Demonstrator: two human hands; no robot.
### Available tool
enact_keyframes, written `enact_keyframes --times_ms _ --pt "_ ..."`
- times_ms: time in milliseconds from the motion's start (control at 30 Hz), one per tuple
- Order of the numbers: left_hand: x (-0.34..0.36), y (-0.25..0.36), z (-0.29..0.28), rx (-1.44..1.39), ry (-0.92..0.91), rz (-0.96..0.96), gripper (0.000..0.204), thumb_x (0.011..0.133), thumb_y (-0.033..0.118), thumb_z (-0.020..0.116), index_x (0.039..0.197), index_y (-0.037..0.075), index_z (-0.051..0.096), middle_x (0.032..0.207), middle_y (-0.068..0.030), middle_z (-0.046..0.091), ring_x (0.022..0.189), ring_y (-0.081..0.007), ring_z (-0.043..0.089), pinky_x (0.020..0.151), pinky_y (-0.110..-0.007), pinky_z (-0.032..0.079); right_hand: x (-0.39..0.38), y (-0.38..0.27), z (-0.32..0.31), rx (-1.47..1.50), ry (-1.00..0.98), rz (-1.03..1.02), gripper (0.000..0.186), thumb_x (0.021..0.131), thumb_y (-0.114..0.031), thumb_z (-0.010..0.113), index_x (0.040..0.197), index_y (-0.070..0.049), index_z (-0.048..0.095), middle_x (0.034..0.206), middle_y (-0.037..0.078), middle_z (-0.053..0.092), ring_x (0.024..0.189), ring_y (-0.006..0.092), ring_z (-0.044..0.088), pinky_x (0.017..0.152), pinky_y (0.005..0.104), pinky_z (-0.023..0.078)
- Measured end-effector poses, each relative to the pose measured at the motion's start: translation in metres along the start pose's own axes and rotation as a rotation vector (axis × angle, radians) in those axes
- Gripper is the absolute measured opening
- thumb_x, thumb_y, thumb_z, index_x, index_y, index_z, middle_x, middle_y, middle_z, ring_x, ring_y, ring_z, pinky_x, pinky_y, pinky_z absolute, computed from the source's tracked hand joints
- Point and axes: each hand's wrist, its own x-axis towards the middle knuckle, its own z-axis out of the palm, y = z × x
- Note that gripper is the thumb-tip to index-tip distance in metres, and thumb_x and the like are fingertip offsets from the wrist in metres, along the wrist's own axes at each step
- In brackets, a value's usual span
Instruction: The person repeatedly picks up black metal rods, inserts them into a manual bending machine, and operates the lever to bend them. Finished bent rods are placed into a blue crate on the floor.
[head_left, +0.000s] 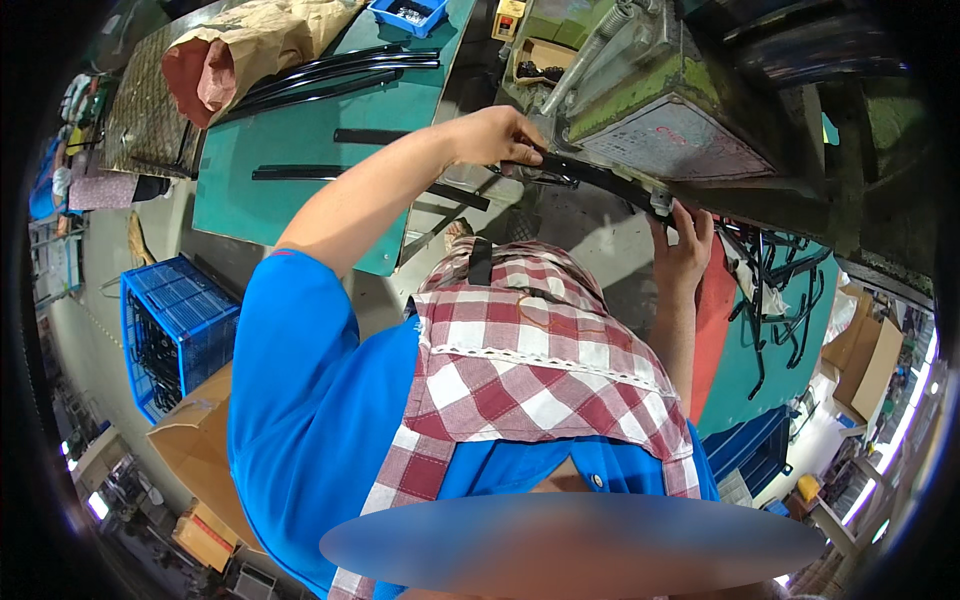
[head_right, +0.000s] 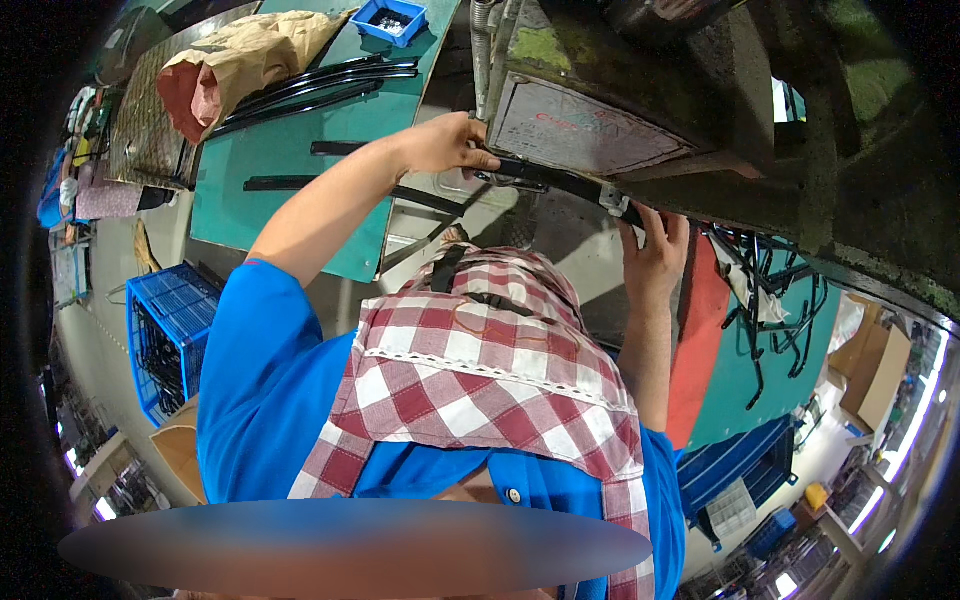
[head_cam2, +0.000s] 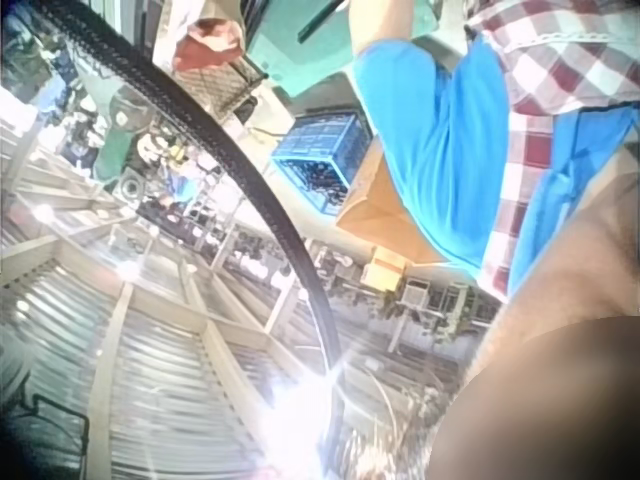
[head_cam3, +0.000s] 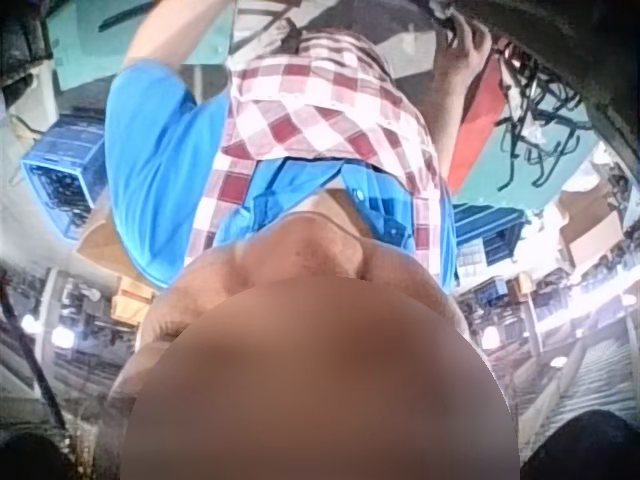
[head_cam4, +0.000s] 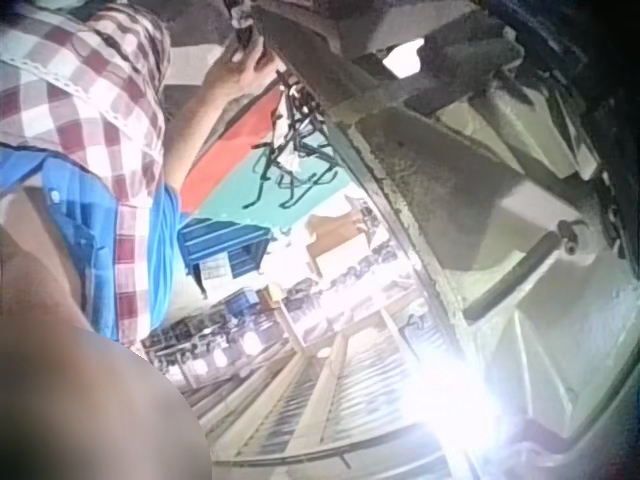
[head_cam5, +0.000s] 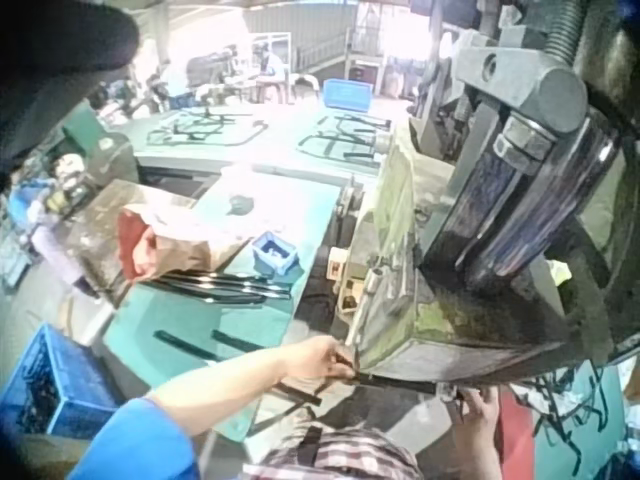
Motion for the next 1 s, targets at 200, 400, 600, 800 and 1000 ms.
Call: enact_keyframes --times_ms 200,400,600,800,1000 --pt "0.046 -0.034 0.004 -0.14 0.073 0.065 0.02 0.083 0.013 0.072 0.099 0.002 0.068 0.084 -0.0058 0.069 0.076 -0.0143 0.063 0.07 -0.032 0.049 0.001 0.027 0.011 0.058 0.015 0.012 0.043 0.072 -0.008 0.079 0.112 -0.009 0.065 0.118 0.015 0.056 0.109 0.0328 0.055 0.087 0.0399 0.048" --pt "0.037 -0.008 0.003 -0.153 0.051 -0.001 0.024 0.081 0.01 0.073 0.101 -0.001 0.067 0.085 -0.0081 0.07 0.073 -0.0142 0.065 0.07 -0.03 0.052 -0.006 0.026 0.012 0.108 0.002 0.057 0.042 0.072 -0.003 0.075 0.113 -0.008 0.064 0.116 0.015 0.058 0.107 0.0336 0.057 0.087 0.039 0.049" --pt "0.039 -0.028 0.0 -0.008 0.036 0.103 0.023 0.083 0.013 0.071 0.1 -0.002 0.066 0.083 -0.0087 0.069 0.072 -0.0158 0.066 0.069 -0.031 0.051 -0.006 0.031 0.014 0.107 0.014 0.027 0.041 0.072 -0.004 0.075 0.112 -0.007 0.064 0.114 0.015 0.059 0.104 0.0331 0.058 0.086 0.0381 0.049" --pt "0.042 -0.043 -0.01 0.071 -0.019 0.062 0.029 0.083 0.026 0.072 0.09 -0.002 0.067 0.075 -0.0096 0.068 0.068 -0.0142 0.066 0.067 -0.03 0.049 -0.013 0.037 0.018 0.046 -0.02 0.055 0.039 0.072 -0.008 0.077 0.109 -0.005 0.065 0.113 0.017 0.06 0.105 0.0334 0.058 0.087 0.0388 0.049" --pt "0.044 -0.036 -0.003 0.276 0.005 -0.109 0.041 0.078 0.044 0.074 0.077 0.004 0.066 0.066 -0.0065 0.066 0.07 -0.0181 0.065 0.066 -0.034 0.049 -0.023 0.04 0.032 0.069 -0.076 0.081 0.034 0.074 -0.012 0.078 0.105 -0.004 0.066 0.107 0.015 0.062 0.099 0.0328 0.06 0.085 0.0373 0.049"
